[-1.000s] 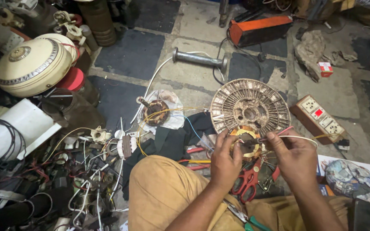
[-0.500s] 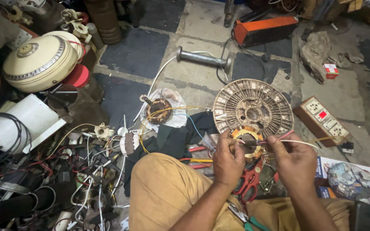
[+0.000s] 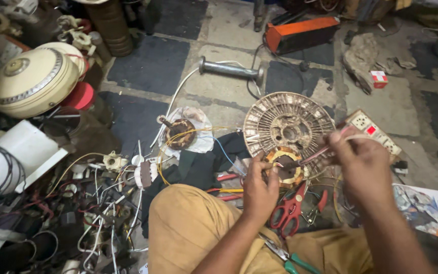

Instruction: The person sits on the floor and works on a disassembled electrical motor, manipulating and connecting wires with their hands. They occasionally use pliers to adjust the wiring.

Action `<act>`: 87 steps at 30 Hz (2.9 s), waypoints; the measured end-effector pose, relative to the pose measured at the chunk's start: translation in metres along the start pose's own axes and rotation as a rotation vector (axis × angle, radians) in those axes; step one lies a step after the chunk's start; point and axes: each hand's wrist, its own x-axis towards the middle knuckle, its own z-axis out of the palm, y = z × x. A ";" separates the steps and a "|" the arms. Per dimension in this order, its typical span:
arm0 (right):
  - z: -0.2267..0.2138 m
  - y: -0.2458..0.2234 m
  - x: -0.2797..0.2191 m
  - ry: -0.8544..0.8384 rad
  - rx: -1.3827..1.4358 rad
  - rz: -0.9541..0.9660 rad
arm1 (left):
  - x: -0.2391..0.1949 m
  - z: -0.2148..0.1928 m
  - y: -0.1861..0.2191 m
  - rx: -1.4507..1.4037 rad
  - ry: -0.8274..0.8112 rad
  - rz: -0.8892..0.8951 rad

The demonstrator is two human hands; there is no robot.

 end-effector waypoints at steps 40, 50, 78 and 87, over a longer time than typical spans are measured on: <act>0.025 0.132 -0.139 -0.057 0.027 -0.116 | -0.016 -0.002 -0.021 -0.393 -0.132 -0.282; 0.049 0.062 -0.039 0.094 -0.366 -0.215 | -0.013 -0.003 -0.017 -0.318 -0.140 -0.260; 0.052 0.110 -0.047 0.168 -0.492 -0.317 | 0.001 -0.022 -0.058 -0.255 -0.455 -0.382; 0.045 0.110 -0.030 0.114 -0.588 -0.163 | -0.014 -0.001 -0.053 -0.434 -0.383 -0.423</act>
